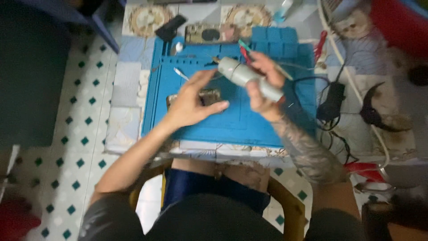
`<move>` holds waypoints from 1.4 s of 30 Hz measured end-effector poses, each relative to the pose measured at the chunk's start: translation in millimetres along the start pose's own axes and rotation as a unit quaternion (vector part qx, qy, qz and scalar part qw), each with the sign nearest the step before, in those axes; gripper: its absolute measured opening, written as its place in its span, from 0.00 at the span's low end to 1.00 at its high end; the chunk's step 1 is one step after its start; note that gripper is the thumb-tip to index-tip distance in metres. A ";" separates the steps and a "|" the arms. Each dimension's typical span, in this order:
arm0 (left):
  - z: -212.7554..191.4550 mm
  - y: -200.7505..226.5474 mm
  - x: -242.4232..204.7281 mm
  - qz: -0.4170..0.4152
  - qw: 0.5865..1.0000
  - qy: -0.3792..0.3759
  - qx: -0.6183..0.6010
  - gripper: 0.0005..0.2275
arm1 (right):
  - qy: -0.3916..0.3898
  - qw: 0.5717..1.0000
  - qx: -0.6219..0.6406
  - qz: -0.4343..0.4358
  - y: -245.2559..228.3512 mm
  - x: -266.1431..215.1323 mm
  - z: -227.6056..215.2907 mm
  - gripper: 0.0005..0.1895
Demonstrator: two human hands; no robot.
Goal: The person uses a red screwdriver to remove screws from a disassembled phone back cover. They then use a rotary tool to grind or clean the edges of a purple smartphone. The person handles both the phone back cover and the smartphone during the process.
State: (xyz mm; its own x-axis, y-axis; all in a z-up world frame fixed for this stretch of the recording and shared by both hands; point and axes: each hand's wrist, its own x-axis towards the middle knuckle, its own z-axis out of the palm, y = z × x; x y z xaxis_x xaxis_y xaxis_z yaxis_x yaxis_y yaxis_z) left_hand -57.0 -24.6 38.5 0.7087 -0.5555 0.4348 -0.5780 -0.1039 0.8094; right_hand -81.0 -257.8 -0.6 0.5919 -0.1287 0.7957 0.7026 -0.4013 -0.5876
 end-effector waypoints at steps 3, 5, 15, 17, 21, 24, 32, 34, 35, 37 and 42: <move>-38.0 -4.4 -35.5 -0.030 0.967 -0.070 0.245 0.41 | 0.005 0.999 0.012 0.032 5.0 0.3 -4.5 0.33; -48.1 -17.6 -54.0 -0.106 0.934 -0.103 0.325 0.46 | 0.006 0.996 0.053 0.075 -2.5 -0.5 -6.9 0.32; -6.2 -68.9 -43.1 0.136 0.886 -0.024 0.442 0.15 | 0.005 0.998 -0.021 0.061 -15.1 -0.4 -33.7 0.24; 5.2 -77.8 -26.4 0.180 0.881 0.003 0.437 0.08 | -0.002 0.998 -0.041 0.038 -14.8 -5.7 -41.6 0.25; -1.9 -76.8 -10.2 0.081 0.957 0.057 0.271 0.06 | -0.091 0.988 -0.106 -0.066 -19.5 -29.8 -54.9 0.25; -6.9 -83.6 -15.2 0.027 0.990 0.060 0.126 0.09 | -0.162 0.979 -0.080 -0.090 -17.5 -43.3 -61.8 0.28; -11.5 -81.4 -16.7 0.017 0.992 -0.005 0.122 0.09 | -0.282 0.951 -0.079 -0.104 7.0 -45.0 -99.2 0.30; -12.5 -82.9 -20.6 0.052 0.987 -0.057 0.141 0.14 | -0.233 0.953 -0.151 -0.116 7.9 -45.3 -103.7 0.29; -12.9 -78.8 -22.4 0.053 0.987 -0.061 0.140 0.14 | -0.231 0.954 -0.154 -0.114 3.4 -41.2 -103.4 0.29; -13.0 -73.0 -21.1 0.052 0.986 -0.083 0.135 0.19 | -0.213 0.959 -0.188 -0.011 -5.2 -31.7 -104.4 0.29; -13.9 -65.1 -26.5 0.101 0.979 -0.091 0.151 0.19 | -0.181 0.971 -0.157 -0.022 4.6 -32.3 -100.4 0.28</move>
State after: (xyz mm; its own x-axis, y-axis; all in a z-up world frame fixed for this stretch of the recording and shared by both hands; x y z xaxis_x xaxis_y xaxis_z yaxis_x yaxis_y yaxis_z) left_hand -32.5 8.3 -20.2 0.4999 -0.7246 0.4744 -0.8119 -0.2015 0.5479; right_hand -136.6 -346.5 -14.2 0.7033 0.1989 0.6826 0.6095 -0.6628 -0.4349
